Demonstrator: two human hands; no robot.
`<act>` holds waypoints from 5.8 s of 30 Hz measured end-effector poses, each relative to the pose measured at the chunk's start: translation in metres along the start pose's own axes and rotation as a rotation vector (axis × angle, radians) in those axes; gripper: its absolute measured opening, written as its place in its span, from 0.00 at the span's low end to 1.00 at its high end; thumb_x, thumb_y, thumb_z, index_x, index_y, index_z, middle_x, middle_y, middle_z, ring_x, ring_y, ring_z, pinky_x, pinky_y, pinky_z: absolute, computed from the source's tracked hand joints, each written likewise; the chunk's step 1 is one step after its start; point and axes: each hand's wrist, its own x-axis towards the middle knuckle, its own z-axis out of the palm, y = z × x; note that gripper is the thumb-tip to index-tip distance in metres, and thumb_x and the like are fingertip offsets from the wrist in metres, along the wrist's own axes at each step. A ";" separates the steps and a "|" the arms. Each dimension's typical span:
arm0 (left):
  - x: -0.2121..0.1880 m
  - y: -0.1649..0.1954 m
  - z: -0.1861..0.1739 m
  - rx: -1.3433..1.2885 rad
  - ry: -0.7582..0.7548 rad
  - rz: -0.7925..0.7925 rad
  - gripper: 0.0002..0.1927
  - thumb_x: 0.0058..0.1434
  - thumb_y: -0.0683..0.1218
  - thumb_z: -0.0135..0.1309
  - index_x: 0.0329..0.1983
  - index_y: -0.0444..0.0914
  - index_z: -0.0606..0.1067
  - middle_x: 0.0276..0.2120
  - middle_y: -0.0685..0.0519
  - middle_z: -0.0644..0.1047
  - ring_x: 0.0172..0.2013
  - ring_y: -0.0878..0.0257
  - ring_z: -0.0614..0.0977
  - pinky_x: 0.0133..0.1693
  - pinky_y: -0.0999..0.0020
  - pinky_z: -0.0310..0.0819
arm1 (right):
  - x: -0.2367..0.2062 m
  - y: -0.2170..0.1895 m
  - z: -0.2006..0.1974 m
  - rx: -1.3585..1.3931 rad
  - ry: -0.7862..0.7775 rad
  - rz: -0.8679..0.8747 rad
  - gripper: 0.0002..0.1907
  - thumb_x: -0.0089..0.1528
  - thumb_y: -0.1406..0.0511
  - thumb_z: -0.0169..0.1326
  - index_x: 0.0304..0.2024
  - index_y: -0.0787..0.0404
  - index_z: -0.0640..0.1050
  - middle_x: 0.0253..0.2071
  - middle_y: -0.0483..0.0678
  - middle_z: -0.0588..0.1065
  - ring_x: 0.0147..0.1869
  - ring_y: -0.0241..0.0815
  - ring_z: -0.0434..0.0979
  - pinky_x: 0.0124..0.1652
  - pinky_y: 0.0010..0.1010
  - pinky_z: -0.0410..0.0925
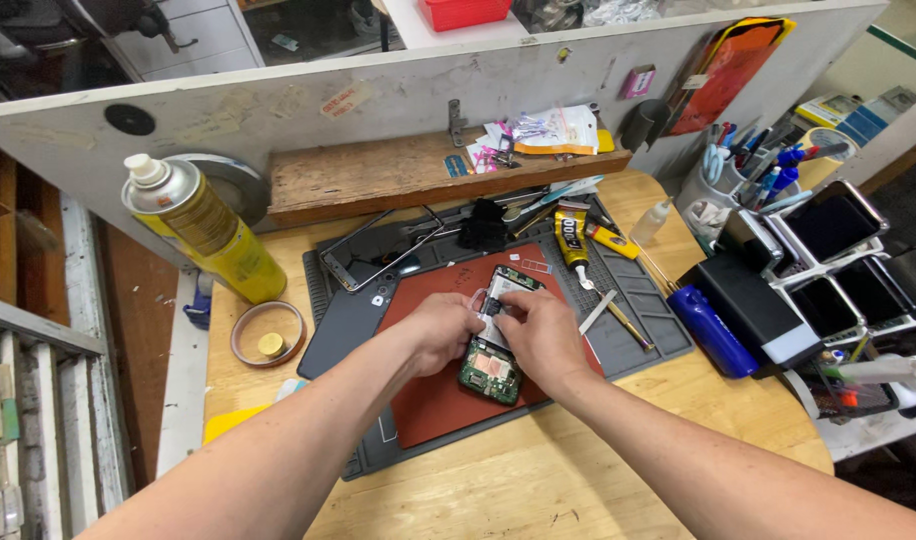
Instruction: The person uses a metal spudger to pry open the back cover of a smartphone, then removes the battery and other internal components. The person handles the phone and its parts on a workbench with various tools.
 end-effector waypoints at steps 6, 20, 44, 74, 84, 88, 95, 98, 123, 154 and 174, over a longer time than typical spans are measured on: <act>-0.007 -0.004 -0.001 -0.105 -0.027 -0.006 0.09 0.64 0.34 0.47 0.46 0.35 0.73 0.41 0.47 0.79 0.42 0.56 0.82 0.49 0.59 0.78 | -0.008 -0.008 0.016 -0.017 0.099 0.038 0.12 0.56 0.64 0.62 0.43 0.58 0.85 0.46 0.54 0.81 0.48 0.53 0.81 0.49 0.38 0.72; -0.020 0.018 0.007 0.125 0.081 -0.013 0.07 0.61 0.35 0.49 0.39 0.34 0.76 0.39 0.49 0.80 0.41 0.58 0.81 0.44 0.58 0.78 | 0.020 0.017 -0.064 -0.360 -0.120 -0.080 0.10 0.61 0.62 0.60 0.44 0.55 0.85 0.45 0.53 0.81 0.49 0.56 0.81 0.49 0.43 0.72; -0.038 0.058 0.064 1.123 0.252 0.322 0.14 0.59 0.47 0.56 0.46 0.39 0.82 0.42 0.45 0.83 0.46 0.52 0.84 0.51 0.56 0.75 | 0.056 0.062 -0.087 0.727 -0.328 0.398 0.06 0.66 0.64 0.55 0.43 0.59 0.78 0.35 0.40 0.78 0.33 0.29 0.73 0.32 0.24 0.65; -0.077 0.053 0.050 1.410 0.156 0.515 0.35 0.46 0.58 0.71 0.59 0.50 0.76 0.49 0.53 0.74 0.57 0.55 0.70 0.59 0.58 0.65 | 0.048 0.045 -0.068 0.770 -0.297 0.453 0.15 0.66 0.68 0.51 0.52 0.70 0.77 0.40 0.50 0.78 0.42 0.39 0.78 0.43 0.30 0.76; -0.026 0.059 0.067 1.332 0.236 0.492 0.09 0.54 0.50 0.66 0.39 0.48 0.86 0.43 0.48 0.81 0.53 0.52 0.78 0.54 0.55 0.72 | 0.043 0.060 -0.074 0.760 -0.284 0.348 0.12 0.65 0.69 0.54 0.50 0.68 0.75 0.42 0.51 0.79 0.44 0.40 0.82 0.45 0.29 0.77; -0.009 0.062 0.071 1.289 0.233 0.306 0.07 0.56 0.50 0.65 0.38 0.49 0.86 0.40 0.50 0.84 0.46 0.53 0.84 0.50 0.56 0.78 | 0.047 0.066 -0.069 0.687 -0.333 0.319 0.08 0.64 0.69 0.55 0.44 0.68 0.75 0.40 0.51 0.80 0.43 0.39 0.83 0.45 0.29 0.77; 0.008 0.069 0.068 1.277 0.188 0.209 0.06 0.56 0.49 0.65 0.37 0.48 0.86 0.40 0.53 0.85 0.45 0.57 0.85 0.48 0.57 0.78 | 0.055 0.066 -0.063 0.450 -0.412 0.201 0.06 0.64 0.68 0.58 0.42 0.64 0.78 0.35 0.46 0.81 0.38 0.31 0.78 0.40 0.24 0.73; 0.007 0.071 0.068 1.279 0.171 0.199 0.06 0.57 0.49 0.64 0.38 0.48 0.86 0.41 0.52 0.85 0.46 0.57 0.85 0.49 0.58 0.78 | 0.058 0.063 -0.064 0.417 -0.434 0.225 0.05 0.63 0.68 0.57 0.41 0.63 0.78 0.35 0.46 0.82 0.38 0.30 0.80 0.41 0.23 0.74; 0.018 0.060 0.061 1.210 0.154 0.356 0.09 0.58 0.47 0.59 0.39 0.41 0.84 0.38 0.43 0.83 0.42 0.49 0.85 0.46 0.57 0.78 | 0.086 0.047 -0.047 0.320 -0.507 -0.019 0.05 0.61 0.67 0.58 0.39 0.62 0.81 0.35 0.44 0.82 0.38 0.35 0.83 0.41 0.31 0.78; -0.084 0.061 0.029 1.547 0.118 0.388 0.33 0.41 0.51 0.76 0.48 0.33 0.76 0.52 0.45 0.74 0.59 0.49 0.71 0.59 0.53 0.67 | 0.080 0.037 -0.040 0.011 -0.387 0.031 0.07 0.61 0.64 0.60 0.37 0.63 0.81 0.31 0.46 0.82 0.34 0.34 0.81 0.37 0.28 0.73; -0.089 0.062 0.031 1.531 0.144 0.325 0.34 0.43 0.50 0.75 0.52 0.33 0.76 0.55 0.46 0.72 0.62 0.51 0.69 0.62 0.53 0.64 | 0.084 0.027 -0.031 -0.005 -0.304 0.272 0.10 0.60 0.64 0.63 0.29 0.66 0.81 0.26 0.48 0.79 0.30 0.39 0.77 0.32 0.33 0.70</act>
